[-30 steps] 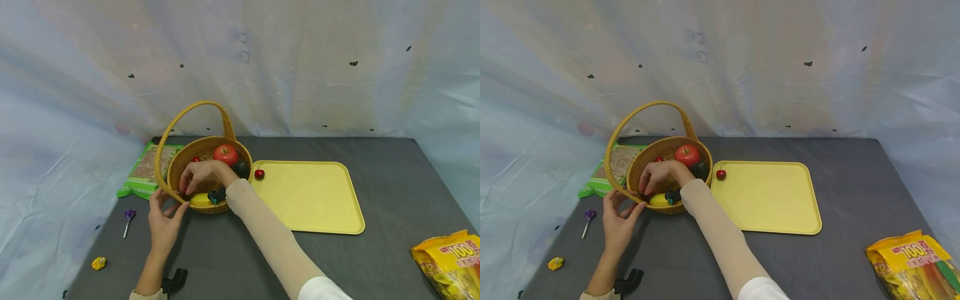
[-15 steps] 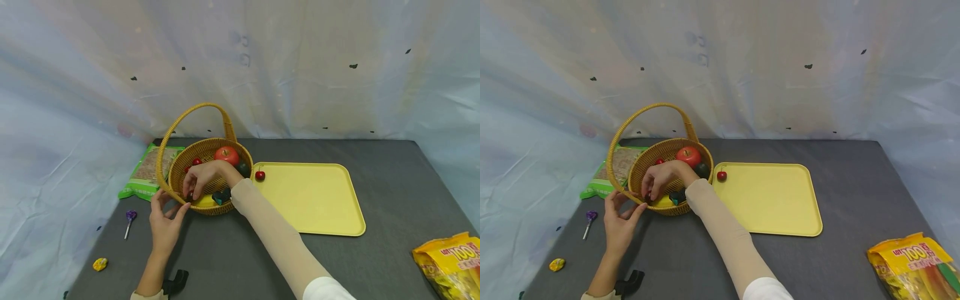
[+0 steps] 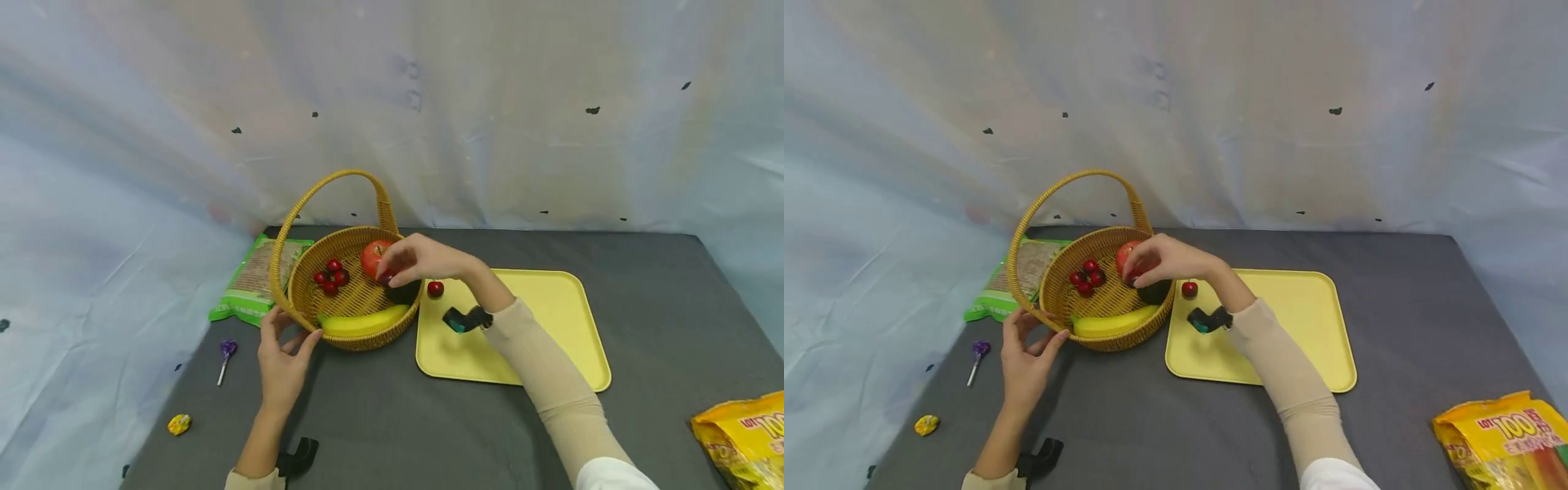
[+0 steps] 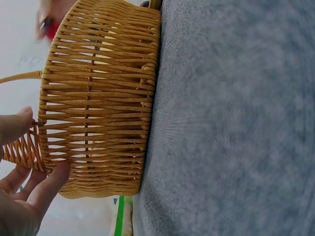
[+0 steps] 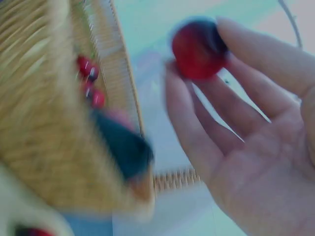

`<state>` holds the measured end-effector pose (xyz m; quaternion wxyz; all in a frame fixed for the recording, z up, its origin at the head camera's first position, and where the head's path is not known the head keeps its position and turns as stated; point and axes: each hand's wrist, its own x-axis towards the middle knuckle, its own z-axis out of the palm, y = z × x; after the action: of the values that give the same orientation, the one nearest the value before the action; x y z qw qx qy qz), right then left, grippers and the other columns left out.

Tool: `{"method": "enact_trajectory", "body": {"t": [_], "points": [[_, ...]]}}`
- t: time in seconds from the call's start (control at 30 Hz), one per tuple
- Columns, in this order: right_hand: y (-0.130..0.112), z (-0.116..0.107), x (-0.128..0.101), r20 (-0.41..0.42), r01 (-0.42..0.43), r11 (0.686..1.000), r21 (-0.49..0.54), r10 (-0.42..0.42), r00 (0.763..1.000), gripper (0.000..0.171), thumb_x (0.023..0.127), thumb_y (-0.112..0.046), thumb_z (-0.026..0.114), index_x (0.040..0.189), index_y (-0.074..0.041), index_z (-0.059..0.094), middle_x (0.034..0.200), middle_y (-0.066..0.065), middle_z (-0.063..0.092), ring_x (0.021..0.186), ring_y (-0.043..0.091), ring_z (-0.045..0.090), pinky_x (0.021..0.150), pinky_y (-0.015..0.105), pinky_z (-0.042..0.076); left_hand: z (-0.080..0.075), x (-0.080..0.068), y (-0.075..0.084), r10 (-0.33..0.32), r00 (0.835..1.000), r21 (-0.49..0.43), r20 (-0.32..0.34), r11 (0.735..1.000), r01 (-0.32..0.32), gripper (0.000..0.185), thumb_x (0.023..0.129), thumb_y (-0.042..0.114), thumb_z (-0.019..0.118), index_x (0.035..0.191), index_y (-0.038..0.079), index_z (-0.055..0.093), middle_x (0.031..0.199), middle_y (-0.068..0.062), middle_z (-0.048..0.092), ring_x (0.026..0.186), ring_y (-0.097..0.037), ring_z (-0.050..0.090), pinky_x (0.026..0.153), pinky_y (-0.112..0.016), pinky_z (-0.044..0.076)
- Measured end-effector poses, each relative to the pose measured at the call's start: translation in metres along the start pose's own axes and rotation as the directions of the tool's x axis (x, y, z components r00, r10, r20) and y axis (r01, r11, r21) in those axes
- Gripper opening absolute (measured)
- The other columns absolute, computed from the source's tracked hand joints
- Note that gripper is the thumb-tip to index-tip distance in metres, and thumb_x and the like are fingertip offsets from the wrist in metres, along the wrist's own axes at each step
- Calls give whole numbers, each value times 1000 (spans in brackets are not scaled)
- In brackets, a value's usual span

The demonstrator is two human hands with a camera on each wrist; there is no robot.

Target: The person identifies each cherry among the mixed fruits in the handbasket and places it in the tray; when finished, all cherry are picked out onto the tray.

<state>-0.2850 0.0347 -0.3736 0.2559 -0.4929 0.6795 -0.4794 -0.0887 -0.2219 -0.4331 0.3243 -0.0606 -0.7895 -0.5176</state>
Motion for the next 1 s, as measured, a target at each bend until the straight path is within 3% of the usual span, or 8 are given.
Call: {"method": "enact_trajectory", "body": {"t": [0.07,0.17,0.37,0.53,0.77,0.87,1.0], "points": [[7,-6,-29,-114,-17,1000,14,18,993,23,91,-2,72,114,0,70,111,12,68,98,30,66,84,39,59,1,0,2,-10,1000,-8,1,1000,10,66,80,-20,72,136,-17,38,119,-31,52,112,-44,53,83,-24,59],[21,-8,-66,-256,-58,998,6,57,965,26,89,3,71,115,4,67,112,16,68,100,33,65,86,41,59,1,-2,-7,-25,1000,-15,0,1000,25,68,80,-19,73,138,-14,38,121,-33,51,113,-38,53,84,-23,59],[54,-2,-111,-384,-133,991,-11,119,916,32,87,7,72,117,13,61,115,24,64,106,41,62,90,46,58,0,-6,-30,-49,999,-23,-9,999,49,72,81,-13,75,143,-5,40,124,-27,52,115,-22,53,83,-17,57],[68,1,-119,-434,-171,985,-10,149,888,32,85,9,73,115,11,63,116,25,63,103,42,63,86,42,59,0,-5,-25,-56,998,-25,-12,998,56,70,82,-14,75,142,-7,40,123,-29,51,115,-28,53,83,-17,57],[82,4,-111,-461,-224,973,-52,175,870,34,84,8,74,117,9,64,115,25,64,100,40,64,85,43,59,1,-1,5,-61,998,15,1,998,61,64,83,-16,72,137,-14,39,118,-28,51,113,-18,54,84,-22,59],[84,6,-110,-464,-247,968,-55,194,864,36,85,8,74,119,9,63,115,25,64,100,40,64,84,44,59,1,-1,5,-49,999,9,1,999,49,64,82,-17,72,137,-15,39,119,-31,50,113,-24,54,84,-21,58],[83,8,-110,-480,-267,963,-44,214,851,38,85,7,74,121,9,62,116,25,64,100,39,64,84,43,58,1,-3,-9,-42,999,-7,-9,999,42,66,82,-17,72,139,-12,39,121,-32,49,113,-26,53,83,-17,57]]}}
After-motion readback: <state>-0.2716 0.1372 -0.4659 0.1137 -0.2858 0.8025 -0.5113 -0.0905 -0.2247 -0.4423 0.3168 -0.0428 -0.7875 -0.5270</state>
